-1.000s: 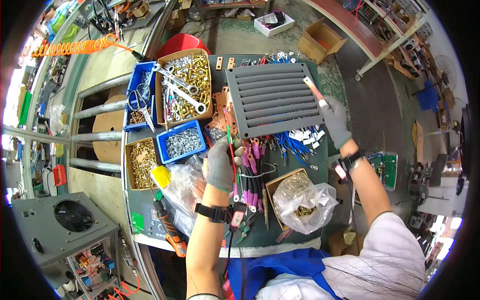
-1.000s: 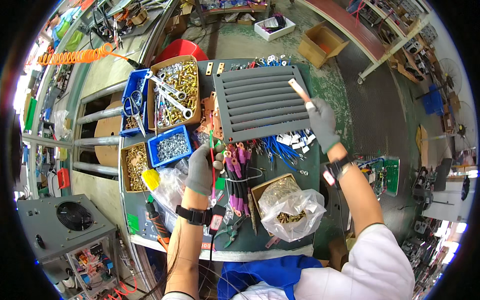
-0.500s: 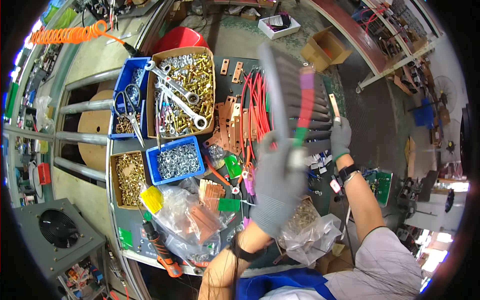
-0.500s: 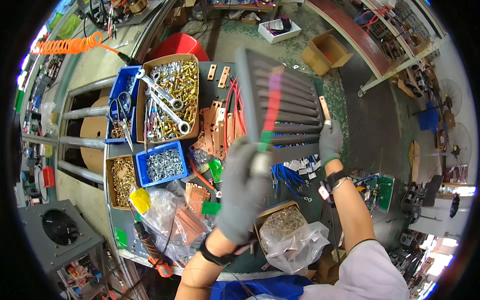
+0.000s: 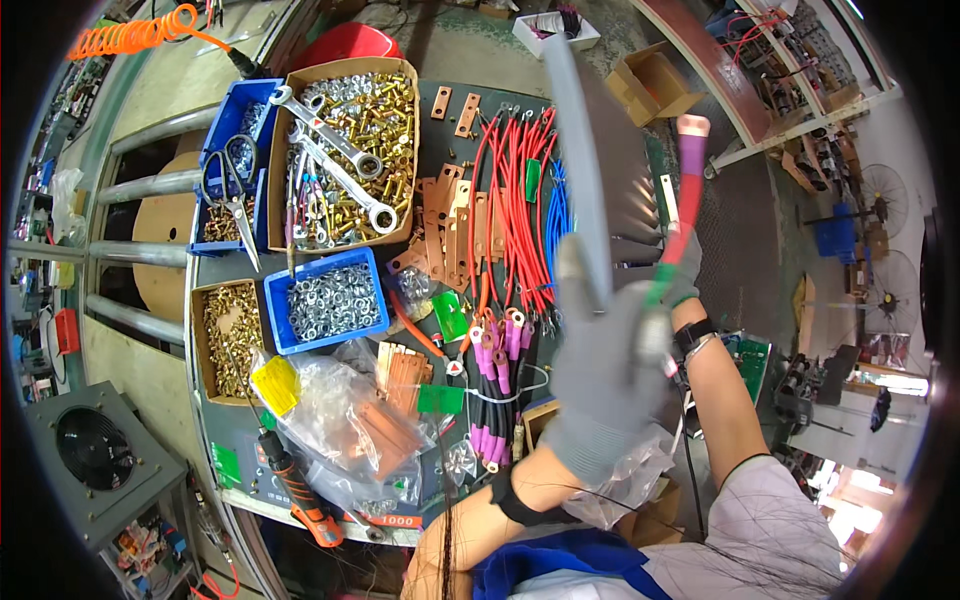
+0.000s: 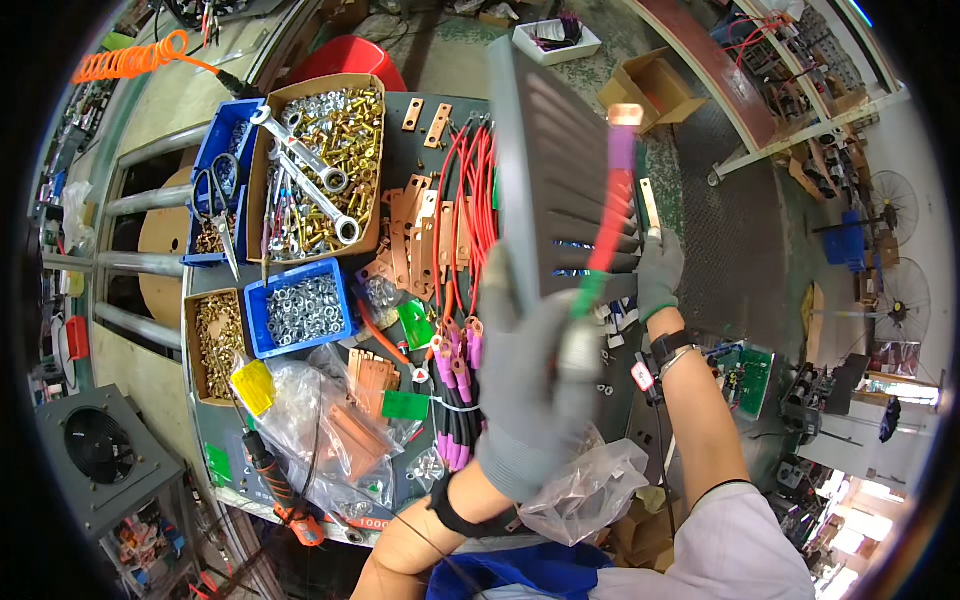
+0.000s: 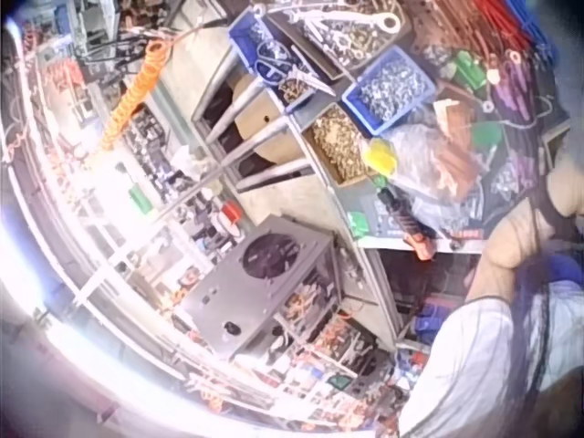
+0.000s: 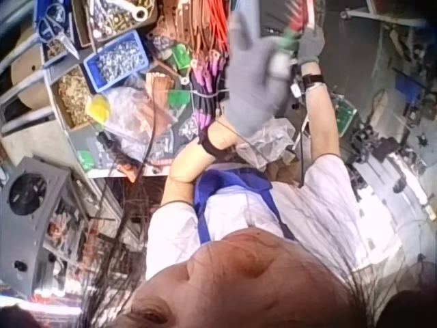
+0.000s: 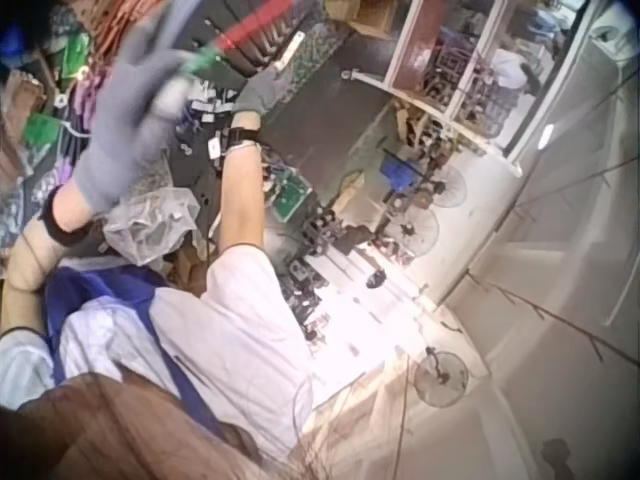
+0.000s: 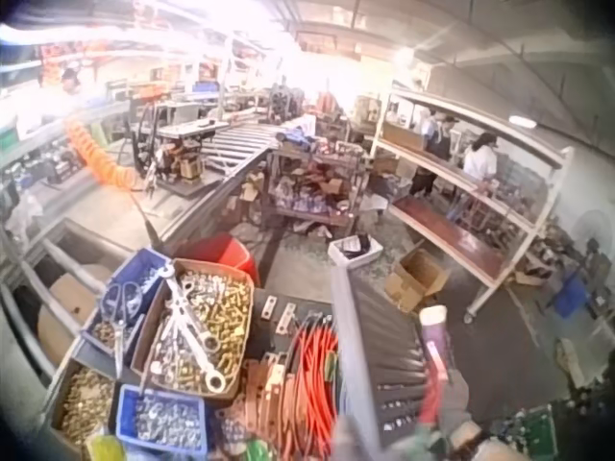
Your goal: The worker uses a pneumatic screwdriver to fasten components inside an electrical control box and prepares wiring and a heat sink for assembly.
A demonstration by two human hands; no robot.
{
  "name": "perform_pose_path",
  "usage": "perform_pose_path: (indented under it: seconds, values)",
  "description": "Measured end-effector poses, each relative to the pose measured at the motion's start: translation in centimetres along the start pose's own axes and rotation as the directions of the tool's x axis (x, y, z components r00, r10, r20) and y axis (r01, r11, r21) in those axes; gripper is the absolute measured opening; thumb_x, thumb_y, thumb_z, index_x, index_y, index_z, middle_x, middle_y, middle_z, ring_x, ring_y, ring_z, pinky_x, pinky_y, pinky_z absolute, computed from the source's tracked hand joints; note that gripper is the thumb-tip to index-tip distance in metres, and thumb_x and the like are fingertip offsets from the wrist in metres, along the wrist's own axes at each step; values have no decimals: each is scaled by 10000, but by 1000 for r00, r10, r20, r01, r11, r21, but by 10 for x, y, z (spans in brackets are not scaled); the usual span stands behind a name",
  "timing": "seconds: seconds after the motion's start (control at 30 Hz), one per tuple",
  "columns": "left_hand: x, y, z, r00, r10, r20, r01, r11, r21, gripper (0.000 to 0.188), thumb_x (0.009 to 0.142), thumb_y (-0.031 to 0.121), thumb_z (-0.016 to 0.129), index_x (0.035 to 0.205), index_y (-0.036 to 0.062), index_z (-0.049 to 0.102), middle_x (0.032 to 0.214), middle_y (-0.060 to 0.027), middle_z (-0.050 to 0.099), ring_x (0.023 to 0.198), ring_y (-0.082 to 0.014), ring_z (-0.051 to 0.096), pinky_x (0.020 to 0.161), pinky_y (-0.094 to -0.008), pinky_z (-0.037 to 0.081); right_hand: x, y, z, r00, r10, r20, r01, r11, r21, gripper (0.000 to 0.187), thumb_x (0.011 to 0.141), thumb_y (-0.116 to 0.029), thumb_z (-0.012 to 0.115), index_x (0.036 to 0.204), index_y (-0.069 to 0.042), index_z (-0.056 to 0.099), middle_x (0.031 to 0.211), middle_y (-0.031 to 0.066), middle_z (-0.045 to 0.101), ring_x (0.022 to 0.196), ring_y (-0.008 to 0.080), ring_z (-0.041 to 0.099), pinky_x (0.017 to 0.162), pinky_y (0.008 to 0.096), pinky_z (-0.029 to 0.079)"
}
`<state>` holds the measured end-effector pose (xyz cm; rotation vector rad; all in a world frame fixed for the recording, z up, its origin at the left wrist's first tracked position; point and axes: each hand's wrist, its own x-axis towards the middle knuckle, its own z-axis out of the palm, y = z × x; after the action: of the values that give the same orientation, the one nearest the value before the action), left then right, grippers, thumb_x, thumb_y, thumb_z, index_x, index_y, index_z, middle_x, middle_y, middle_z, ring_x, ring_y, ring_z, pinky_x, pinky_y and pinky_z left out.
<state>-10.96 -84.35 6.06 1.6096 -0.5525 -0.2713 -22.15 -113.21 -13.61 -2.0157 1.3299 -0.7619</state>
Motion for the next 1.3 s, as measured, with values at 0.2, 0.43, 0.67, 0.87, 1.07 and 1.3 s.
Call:
perform_pose_path:
  seconds: [0.2, 0.43, 0.67, 0.87, 1.07, 1.3]
  values:
    - [2, -89, -35, 843, -536, -34, 507, 816, -279, 232, 1008, 217, 555, 1092, 25, 653, 933, -37, 573, 569, -41, 499, 459, -197, 385, -13, -22, 10, 991, 5, -137, -33, 979, -201, 325, 1005, -333, 485, 1053, -62, 659, 966, 242, 669, 871, 452, 633, 763, 486, 487]
    - [-39, -62, -99, 723, -653, 226, 655, 542, -527, 392, 1039, 348, 511, 1218, 11, 598, 1023, -99, 677, 643, -77, 552, 509, -187, 417, -29, -61, -40, 962, 257, 95, -273, 870, 410, 220, 1014, -213, 542, 1095, -38, 649, 948, 47, 687, 818, 105, 643, 714, 274, 523]
    - [-96, -45, -112, 676, -594, 437, 619, 136, -773, 287, 1034, 220, 518, 1247, 45, 597, 1090, -109, 682, 832, -171, 644, 630, -252, 531, -156, -172, -147, 851, 115, 513, -406, 763, 503, 199, 1016, -209, 565, 1110, -55, 648, 914, 13, 682, 757, 53, 618, 641, 190, 493]
    - [-176, -26, -162, 726, -606, 326, 544, 216, -810, 272, 1013, 157, 562, 1255, 36, 589, 1152, -118, 649, 997, -210, 653, 854, -320, 582, -299, -221, -184, 416, 101, 904, -663, 714, 225, 252, 1004, -226, 568, 1095, -10, 657, 857, 30, 669, 591, 36, 564, 474, 171, 423]
    - [-242, -28, -215, 724, -670, 166, 428, 248, -869, 361, 1020, 243, 575, 1311, 32, 554, 1168, -134, 658, 998, -238, 672, 845, -347, 594, -392, -199, -122, 299, 90, 950, -644, 754, 131, 305, 1011, -207, 517, 1196, 22, 597, 888, 62, 679, 649, 59, 595, 536, 196, 483]
    - [-301, -7, -260, 766, -642, 32, 356, 382, -853, 493, 1024, 199, 534, 1475, 34, 419, 1320, -151, 586, 1096, -242, 638, 865, -317, 564, -403, -211, -76, 264, 138, 955, -262, 963, -66, 406, 987, -169, 496, 1372, -39, 511, 846, 136, 696, 652, 170, 653, 557, 315, 514]
